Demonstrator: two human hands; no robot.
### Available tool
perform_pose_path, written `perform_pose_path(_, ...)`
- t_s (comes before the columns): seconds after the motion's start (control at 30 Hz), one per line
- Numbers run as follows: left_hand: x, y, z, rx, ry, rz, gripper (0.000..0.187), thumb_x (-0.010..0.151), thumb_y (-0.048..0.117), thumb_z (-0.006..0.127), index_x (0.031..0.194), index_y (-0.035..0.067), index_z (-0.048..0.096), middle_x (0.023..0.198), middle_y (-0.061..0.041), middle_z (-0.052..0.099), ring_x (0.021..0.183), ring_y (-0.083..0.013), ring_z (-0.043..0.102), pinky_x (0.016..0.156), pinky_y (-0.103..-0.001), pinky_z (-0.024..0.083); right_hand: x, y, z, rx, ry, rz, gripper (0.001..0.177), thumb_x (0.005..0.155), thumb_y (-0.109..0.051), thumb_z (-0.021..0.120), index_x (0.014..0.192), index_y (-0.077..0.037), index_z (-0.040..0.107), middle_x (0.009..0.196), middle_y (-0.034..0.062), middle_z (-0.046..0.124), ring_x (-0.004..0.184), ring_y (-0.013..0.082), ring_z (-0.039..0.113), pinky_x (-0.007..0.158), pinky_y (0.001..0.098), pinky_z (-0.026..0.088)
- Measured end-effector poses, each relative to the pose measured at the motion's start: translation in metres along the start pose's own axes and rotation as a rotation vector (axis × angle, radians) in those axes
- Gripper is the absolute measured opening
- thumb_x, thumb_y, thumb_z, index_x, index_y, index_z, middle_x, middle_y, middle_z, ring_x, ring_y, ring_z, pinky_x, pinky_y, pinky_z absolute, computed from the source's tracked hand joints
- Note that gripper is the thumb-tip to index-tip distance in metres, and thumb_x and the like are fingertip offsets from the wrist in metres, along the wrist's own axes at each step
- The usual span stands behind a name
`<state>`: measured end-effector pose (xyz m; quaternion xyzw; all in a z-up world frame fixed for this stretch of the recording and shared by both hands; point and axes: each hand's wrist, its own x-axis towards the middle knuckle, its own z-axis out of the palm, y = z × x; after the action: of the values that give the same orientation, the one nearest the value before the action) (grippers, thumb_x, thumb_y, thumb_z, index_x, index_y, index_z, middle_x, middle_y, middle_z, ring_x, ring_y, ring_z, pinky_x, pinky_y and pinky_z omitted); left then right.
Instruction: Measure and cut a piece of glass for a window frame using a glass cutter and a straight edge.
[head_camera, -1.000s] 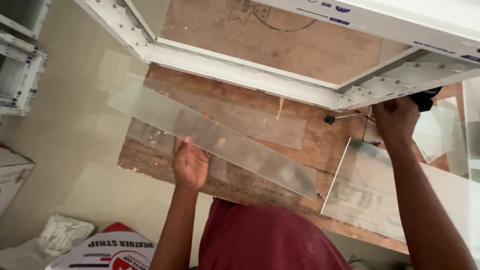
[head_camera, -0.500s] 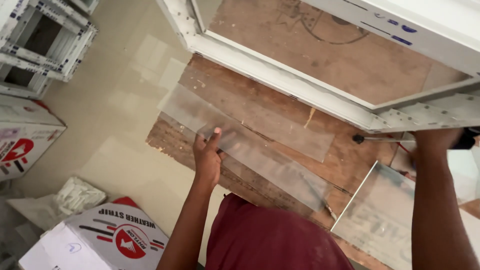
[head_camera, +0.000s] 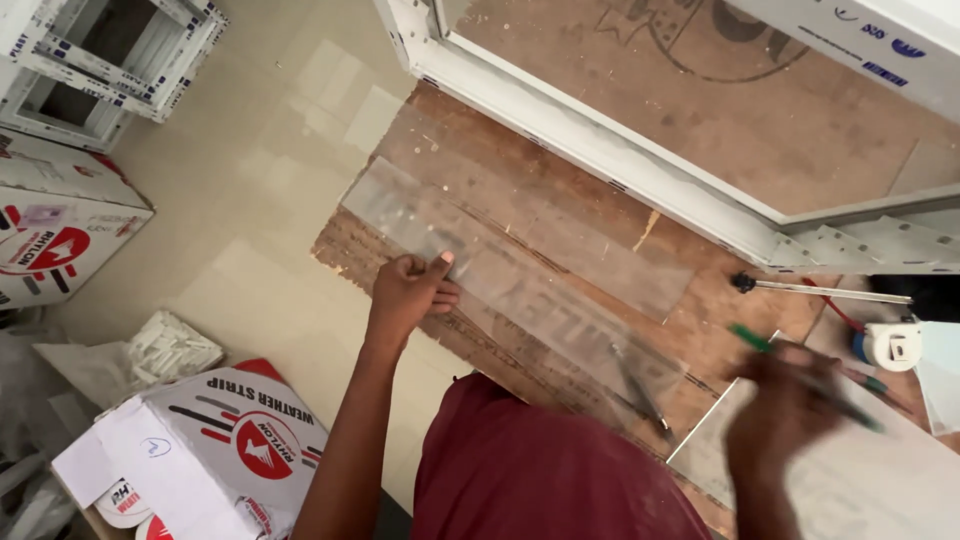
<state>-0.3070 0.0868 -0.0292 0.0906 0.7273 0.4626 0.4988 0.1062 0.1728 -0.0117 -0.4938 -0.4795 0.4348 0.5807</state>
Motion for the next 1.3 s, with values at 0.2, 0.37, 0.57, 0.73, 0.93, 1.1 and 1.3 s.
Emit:
perform_pose_path(0.2, -0.022, -0.003, 0.01, 0.591, 0.041, 0.297, 0.032, 0.085, 0.034, 0.081, 0.099, 0.006, 0.077, 0.085, -0.008, 0.079, 0.075, -0.0205, 0.076, 0.071, -0.036, 0.063, -0.024, -0.029, 0.092, -0.157, -0.362, 0.23, 0.023, 0.104, -0.013, 0.061, 0.112, 0.008, 0.068, 0.1, 0.0205, 0.075, 0.076, 0.0217, 0.073, 0.07, 0.0375, 0.062)
perform_pose_path(0.37, -0.089, 0.041, 0.039, 0.297, -0.442, 0.661, 0.04, 0.087, 0.029, 0.081, 0.12, 0.009, 0.072, 0.113, -0.008, 0.072, 0.101, -0.0188, 0.069, 0.088, -0.033, 0.058, -0.031, -0.027, 0.118, -0.048, -0.65, 0.416, 0.02, 0.099, -0.01, 0.064, 0.105, 0.008, 0.07, 0.092, 0.02, 0.077, 0.075, 0.0214, 0.074, 0.07, 0.0362, 0.063)
perform_pose_path(0.57, -0.078, 0.018, 0.012, 0.333, -0.738, 0.571, 0.024, 0.095, 0.024, 0.075, 0.111, 0.006, 0.075, 0.101, -0.006, 0.076, 0.09, -0.016, 0.073, 0.081, -0.03, 0.059, -0.015, -0.032, 0.108, -0.113, -1.038, 0.425, 0.015, 0.097, -0.009, 0.068, 0.092, 0.005, 0.072, 0.082, 0.0157, 0.078, 0.064, 0.0189, 0.074, 0.054, 0.0333, 0.06)
perform_pose_path(0.73, -0.057, 0.015, -0.036, 0.372, -0.751, 0.153, 0.024, 0.097, 0.027, 0.07, 0.108, 0.005, 0.074, 0.087, -0.008, 0.076, 0.079, -0.0189, 0.074, 0.074, -0.03, 0.062, 0.004, -0.041, 0.115, 0.094, -1.004, 0.281, 0.014, 0.101, -0.012, 0.067, 0.096, 0.0, 0.071, 0.083, 0.0104, 0.079, 0.064, 0.0138, 0.075, 0.055, 0.0272, 0.064)
perform_pose_path(0.93, -0.049, -0.005, -0.016, 0.479, -0.303, 0.718, 0.017, 0.097, 0.019, 0.069, 0.107, 0.005, 0.066, 0.118, -0.014, 0.069, 0.114, -0.0288, 0.068, 0.098, -0.041, 0.057, -0.02, -0.009, 0.186, -0.262, -0.879, 0.114, 0.024, 0.091, -0.007, 0.074, 0.113, 0.003, 0.071, 0.105, 0.0136, 0.075, 0.09, 0.0182, 0.07, 0.077, 0.0285, 0.057)
perform_pose_path(1.1, -0.038, -0.026, 0.008, 0.505, 0.063, 0.973, 0.014, 0.098, 0.01, 0.068, 0.11, 0.003, 0.063, 0.123, -0.017, 0.067, 0.132, -0.0378, 0.059, 0.119, -0.052, 0.042, -0.033, 0.011, 0.201, -0.387, -0.77, -0.202, 0.014, 0.085, 0.0, 0.073, 0.099, -0.002, 0.074, 0.103, 0.0124, 0.075, 0.095, 0.0225, 0.074, 0.084, 0.0324, 0.06)
perform_pose_path(1.3, -0.046, -0.022, 0.008, 0.452, 0.087, 0.914, 0.012, 0.1, 0.008, 0.065, 0.11, 0.002, 0.062, 0.131, -0.016, 0.067, 0.137, -0.0351, 0.058, 0.122, -0.051, 0.04, -0.033, 0.009, 0.205, -0.44, -0.741, -0.245, 0.015, 0.082, 0.001, 0.072, 0.097, 0.0, 0.073, 0.101, 0.013, 0.075, 0.094, 0.0226, 0.073, 0.084, 0.0327, 0.059)
